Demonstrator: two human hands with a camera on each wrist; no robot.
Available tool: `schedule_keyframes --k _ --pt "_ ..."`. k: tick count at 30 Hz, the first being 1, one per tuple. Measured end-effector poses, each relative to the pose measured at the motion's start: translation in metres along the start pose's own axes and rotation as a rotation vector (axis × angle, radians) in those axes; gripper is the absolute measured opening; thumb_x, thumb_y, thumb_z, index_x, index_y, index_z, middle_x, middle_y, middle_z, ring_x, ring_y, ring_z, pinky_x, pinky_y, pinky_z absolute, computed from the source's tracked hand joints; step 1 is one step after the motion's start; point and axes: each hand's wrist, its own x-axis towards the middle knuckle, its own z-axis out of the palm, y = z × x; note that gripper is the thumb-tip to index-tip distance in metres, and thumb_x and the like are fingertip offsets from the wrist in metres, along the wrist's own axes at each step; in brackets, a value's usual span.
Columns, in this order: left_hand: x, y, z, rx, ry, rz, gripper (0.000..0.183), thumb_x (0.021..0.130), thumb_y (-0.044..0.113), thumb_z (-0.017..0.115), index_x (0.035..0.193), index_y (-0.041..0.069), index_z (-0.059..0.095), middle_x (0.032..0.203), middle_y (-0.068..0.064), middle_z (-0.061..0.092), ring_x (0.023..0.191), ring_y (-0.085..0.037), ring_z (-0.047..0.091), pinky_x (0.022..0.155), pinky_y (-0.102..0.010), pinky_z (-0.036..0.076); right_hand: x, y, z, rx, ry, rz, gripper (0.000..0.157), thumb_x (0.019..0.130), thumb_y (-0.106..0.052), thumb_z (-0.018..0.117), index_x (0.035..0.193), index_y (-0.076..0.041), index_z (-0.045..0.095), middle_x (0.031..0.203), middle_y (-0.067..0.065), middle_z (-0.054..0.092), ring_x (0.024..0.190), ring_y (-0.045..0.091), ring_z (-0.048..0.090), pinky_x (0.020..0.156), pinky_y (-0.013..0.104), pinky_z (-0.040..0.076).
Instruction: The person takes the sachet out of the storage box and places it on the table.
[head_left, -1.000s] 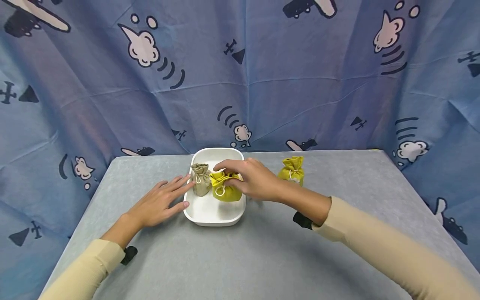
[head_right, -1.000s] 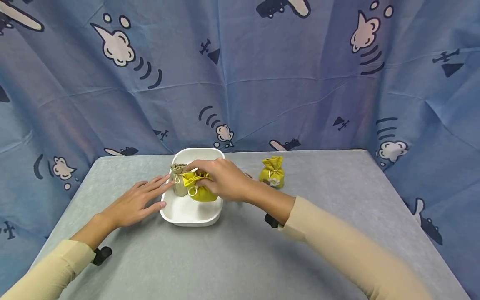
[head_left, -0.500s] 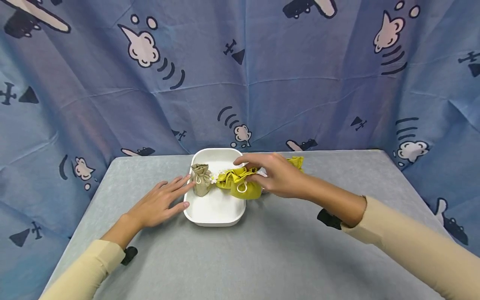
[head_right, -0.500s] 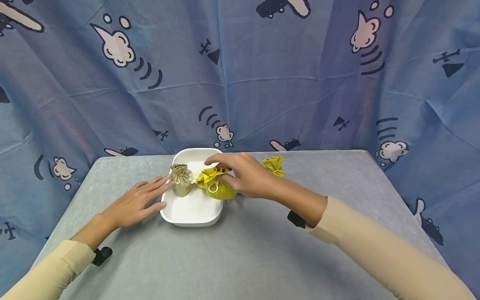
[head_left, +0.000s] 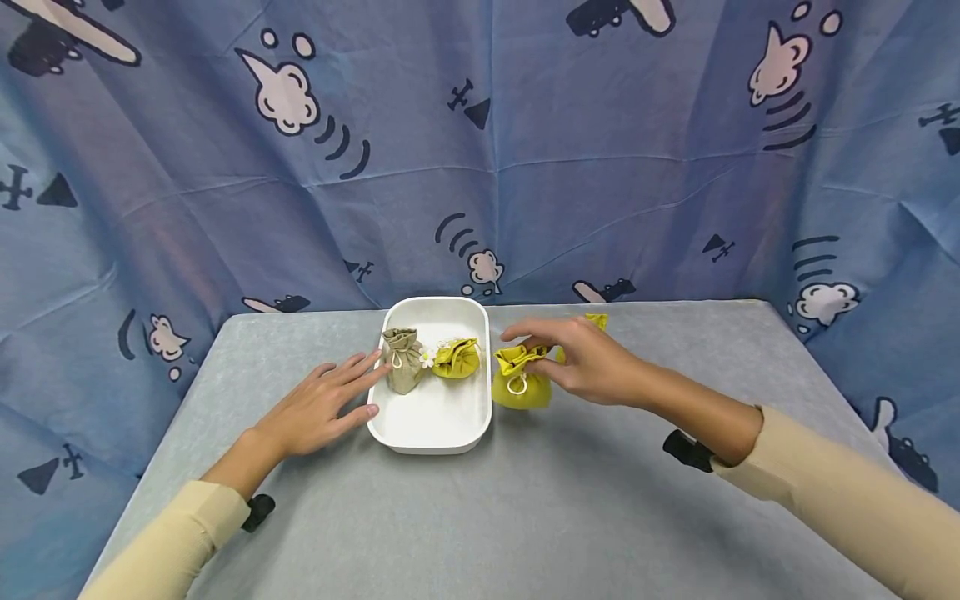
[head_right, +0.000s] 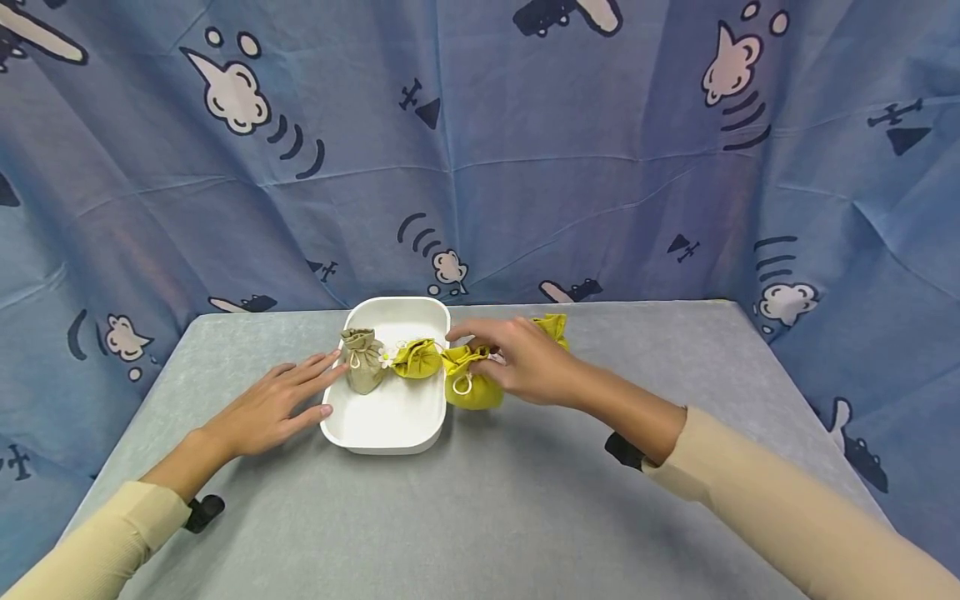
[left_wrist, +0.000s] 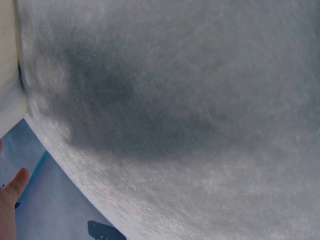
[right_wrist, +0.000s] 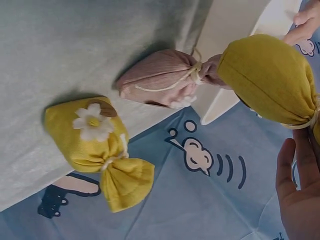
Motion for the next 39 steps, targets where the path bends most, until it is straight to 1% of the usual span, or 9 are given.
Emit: schedule_keyframes --k 4,8,10,14,17,21,29,36,39 --pt "0.0 0.0 0.0 0.0 -0.003 -0.004 0.058 0.095 0.053 0.036 0.147 0.031 0.023 0.153 0.002 0.019 0.137 -0.026 0.023 0.101 -0.054 0.026 -0.004 0.004 0.001 0.026 -0.007 0.004 0.047 0.079 0.0 0.071 0.121 -0.015 0.058 0.116 -0.001 0.063 0.097 0.008 0.062 0.078 0.026 0.051" --pt "0.0 0.0 0.0 0.001 0.0 -0.001 0.058 0.095 0.053 0.036 0.147 0.03 0.023 0.153 0.001 0.02 0.137 -0.027 0.024 0.101 -0.055 0.026 -0.009 0.008 0.003 0.04 -0.011 0.006 0.047 0.079 0.001 0.071 0.122 -0.014 0.058 0.116 0.0 0.063 0.097 0.008 0.062 0.079 0.027 0.051" --pt "0.0 0.0 0.0 0.0 0.002 0.0 0.058 0.095 0.052 0.036 0.147 0.03 0.023 0.153 0.001 0.02 0.137 -0.027 0.024 0.101 -0.054 0.026 -0.011 0.011 0.004 0.044 -0.017 0.019 0.047 0.079 0.001 0.071 0.122 -0.013 0.058 0.117 -0.001 0.063 0.098 0.008 0.062 0.081 0.028 0.05" --pt "-0.001 0.0 0.0 -0.005 0.001 0.0 0.058 0.095 0.052 0.036 0.147 0.03 0.023 0.153 0.002 0.019 0.137 -0.026 0.023 0.101 -0.054 0.027 -0.016 0.014 0.006 0.05 -0.047 0.064 0.047 0.079 -0.002 0.071 0.122 -0.015 0.058 0.119 -0.001 0.061 0.099 0.008 0.061 0.084 0.029 0.049" --pt "-0.001 0.0 0.0 -0.007 0.0 -0.001 0.058 0.095 0.052 0.036 0.147 0.03 0.022 0.153 0.002 0.019 0.137 -0.025 0.023 0.101 -0.054 0.026 -0.02 0.016 0.008 0.052 -0.066 0.078 0.046 0.079 -0.004 0.071 0.121 -0.016 0.059 0.119 -0.001 0.061 0.099 0.008 0.06 0.084 0.029 0.049" --pt "-0.001 0.0 0.0 -0.006 0.002 -0.002 0.058 0.096 0.052 0.036 0.148 0.03 0.022 0.153 0.002 0.019 0.137 -0.026 0.023 0.101 -0.054 0.026 -0.024 0.02 0.009 0.068 -0.077 0.075 0.043 0.08 -0.005 0.071 0.121 -0.013 0.059 0.118 0.001 0.062 0.099 0.009 0.061 0.083 0.03 0.049" --pt "-0.001 -0.001 0.001 -0.011 0.005 0.001 0.058 0.096 0.051 0.036 0.148 0.03 0.022 0.153 0.002 0.019 0.137 -0.026 0.023 0.101 -0.054 0.025 -0.028 0.023 0.013 0.095 -0.096 0.05 0.043 0.08 -0.005 0.071 0.121 -0.012 0.059 0.113 -0.002 0.065 0.098 0.008 0.061 0.084 0.032 0.049" --pt "-0.001 -0.001 0.001 -0.009 0.001 0.0 0.058 0.096 0.051 0.036 0.148 0.03 0.022 0.153 0.003 0.018 0.137 -0.026 0.023 0.101 -0.054 0.026 -0.03 0.022 0.016 0.105 -0.126 0.088 0.043 0.081 -0.008 0.07 0.123 -0.014 0.058 0.114 -0.004 0.063 0.099 0.007 0.06 0.086 0.032 0.048" --pt "-0.001 0.0 0.001 -0.01 0.002 0.001 0.058 0.096 0.051 0.037 0.148 0.03 0.022 0.153 0.003 0.018 0.137 -0.026 0.023 0.101 -0.054 0.026 -0.032 0.02 0.017 0.104 -0.137 0.081 0.043 0.082 -0.008 0.07 0.123 -0.013 0.058 0.114 -0.002 0.064 0.099 0.008 0.06 0.085 0.032 0.048"
